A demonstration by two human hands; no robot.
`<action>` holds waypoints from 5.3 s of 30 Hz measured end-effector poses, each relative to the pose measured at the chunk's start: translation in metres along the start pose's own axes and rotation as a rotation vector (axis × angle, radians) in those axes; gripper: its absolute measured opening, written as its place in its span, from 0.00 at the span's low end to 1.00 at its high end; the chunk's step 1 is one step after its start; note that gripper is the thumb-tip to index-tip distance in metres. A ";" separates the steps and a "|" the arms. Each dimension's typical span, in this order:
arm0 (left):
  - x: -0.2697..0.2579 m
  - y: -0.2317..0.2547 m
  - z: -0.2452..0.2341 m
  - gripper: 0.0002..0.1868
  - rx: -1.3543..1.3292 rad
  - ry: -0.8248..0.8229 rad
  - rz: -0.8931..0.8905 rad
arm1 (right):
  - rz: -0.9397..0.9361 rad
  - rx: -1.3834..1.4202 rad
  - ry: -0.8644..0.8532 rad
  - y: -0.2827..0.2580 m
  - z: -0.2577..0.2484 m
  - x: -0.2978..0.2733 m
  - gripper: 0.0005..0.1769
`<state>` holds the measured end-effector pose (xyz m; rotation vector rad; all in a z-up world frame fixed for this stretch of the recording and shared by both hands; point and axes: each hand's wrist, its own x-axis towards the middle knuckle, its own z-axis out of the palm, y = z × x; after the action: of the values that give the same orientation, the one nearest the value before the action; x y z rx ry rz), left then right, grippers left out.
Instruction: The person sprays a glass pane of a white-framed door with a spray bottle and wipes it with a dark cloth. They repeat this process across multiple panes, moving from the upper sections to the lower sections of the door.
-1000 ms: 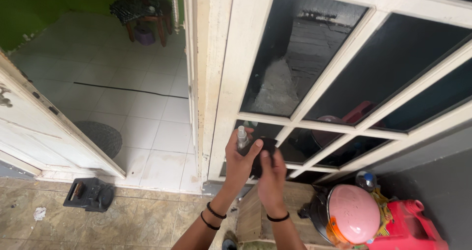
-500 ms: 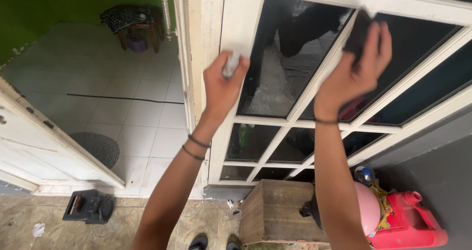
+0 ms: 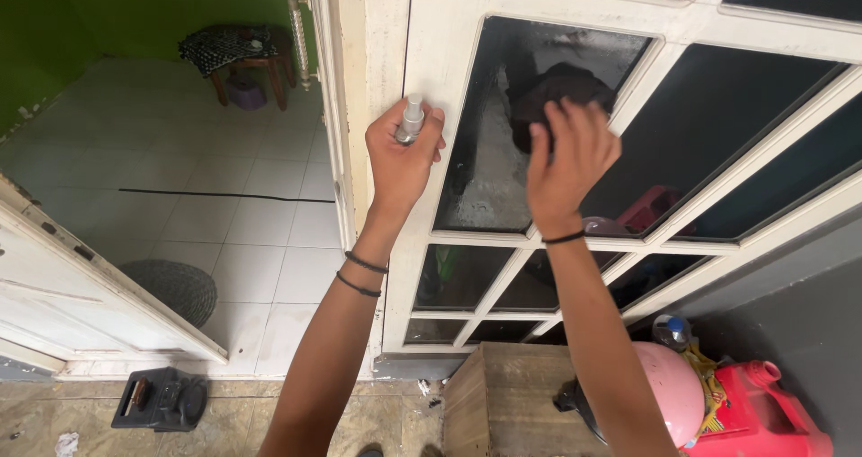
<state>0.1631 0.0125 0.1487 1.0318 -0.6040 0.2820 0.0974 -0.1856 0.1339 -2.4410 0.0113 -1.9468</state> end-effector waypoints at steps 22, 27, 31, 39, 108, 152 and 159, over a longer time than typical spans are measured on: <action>-0.003 0.005 0.004 0.09 0.061 0.010 0.031 | -0.021 0.201 0.232 -0.024 0.025 0.048 0.15; -0.003 0.005 0.003 0.09 0.037 0.003 0.022 | -0.205 0.252 -0.009 -0.036 0.029 -0.003 0.18; -0.004 0.003 0.004 0.09 0.055 0.016 0.005 | -0.300 0.210 0.025 -0.014 0.012 -0.009 0.17; -0.002 0.002 0.005 0.09 0.048 0.017 0.035 | -0.162 0.229 0.136 -0.046 0.023 0.065 0.18; -0.017 0.003 0.015 0.11 0.323 0.083 0.213 | -0.334 0.337 -0.087 0.034 0.003 -0.075 0.15; -0.016 -0.010 0.020 0.07 0.473 0.157 0.344 | -0.232 0.370 -0.103 0.020 0.016 0.001 0.20; -0.017 -0.006 0.017 0.06 0.436 0.135 0.279 | -0.360 0.672 -0.364 0.026 0.016 -0.076 0.08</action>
<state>0.1471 -0.0047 0.1407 1.3329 -0.5758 0.7477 0.0963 -0.2098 0.0562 -2.3504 -0.9686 -1.2418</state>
